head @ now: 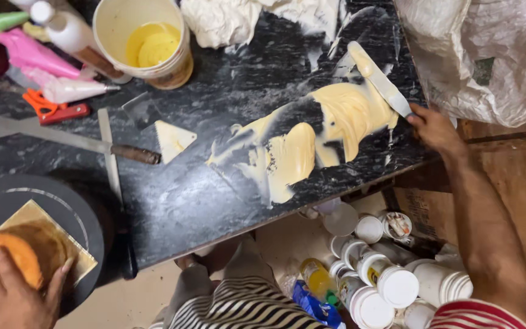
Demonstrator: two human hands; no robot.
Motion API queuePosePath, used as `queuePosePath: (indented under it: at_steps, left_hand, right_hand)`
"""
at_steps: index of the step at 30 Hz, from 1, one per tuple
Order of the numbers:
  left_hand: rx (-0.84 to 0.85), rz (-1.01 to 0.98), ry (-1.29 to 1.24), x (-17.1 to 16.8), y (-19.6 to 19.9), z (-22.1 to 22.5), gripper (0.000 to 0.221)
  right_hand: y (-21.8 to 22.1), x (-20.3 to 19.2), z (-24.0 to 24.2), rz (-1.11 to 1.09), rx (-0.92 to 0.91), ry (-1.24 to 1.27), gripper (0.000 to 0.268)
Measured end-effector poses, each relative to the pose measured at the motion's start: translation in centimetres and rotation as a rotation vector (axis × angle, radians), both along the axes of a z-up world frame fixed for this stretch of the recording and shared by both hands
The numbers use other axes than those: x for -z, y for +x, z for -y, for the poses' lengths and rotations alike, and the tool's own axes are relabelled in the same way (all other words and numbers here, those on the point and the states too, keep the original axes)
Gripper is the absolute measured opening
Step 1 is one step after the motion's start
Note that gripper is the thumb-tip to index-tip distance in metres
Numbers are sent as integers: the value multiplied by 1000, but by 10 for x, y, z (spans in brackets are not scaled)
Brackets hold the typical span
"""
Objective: The person prepares cakes by placing them on gold boards on a turntable and applying layers of icing with a palette knife.
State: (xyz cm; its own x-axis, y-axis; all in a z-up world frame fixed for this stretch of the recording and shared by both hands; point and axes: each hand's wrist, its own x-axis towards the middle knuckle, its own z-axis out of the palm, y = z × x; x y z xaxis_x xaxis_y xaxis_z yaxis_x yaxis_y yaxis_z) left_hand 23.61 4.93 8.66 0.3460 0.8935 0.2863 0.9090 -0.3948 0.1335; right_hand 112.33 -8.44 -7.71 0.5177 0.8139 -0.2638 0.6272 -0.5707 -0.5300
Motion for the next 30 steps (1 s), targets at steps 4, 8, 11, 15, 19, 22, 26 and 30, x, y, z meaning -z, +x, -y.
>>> queuePosePath:
  at_steps: [4, 8, 11, 15, 19, 22, 26, 30]
  left_hand:
    - [-64, -55, -10, -19, 30, 1, 92]
    - [-86, -83, -113, -12, 24, -3, 111]
    - [-146, -83, -113, 3, 18, -6, 121]
    - [-45, 306, -99, 9, 15, -7, 130]
    - [-342, 568, 156, 20, -25, 21, 94]
    - [-653, 993, 171, 58, -42, 37, 73]
    - [-476, 1694, -354, 90, -40, 49, 87]
    - [-532, 1776, -473, 94, -30, 50, 96]
  right_hand:
    - [-70, -75, 35, -606, 348, -103, 39]
    - [-176, -106, 55, -790, 218, 62, 24]
    - [-282, -127, 39, -1010, 187, 149, 15]
    - [-435, -167, 2, -982, -87, 192, 16]
    - [-553, -197, -42, -833, -393, 185, 55]
    - [-613, -203, -61, -470, -676, 241, 50]
    - [-651, -208, -77, 412, -940, 310, 55]
    - [-642, -218, -69, 322, -923, 196, 53]
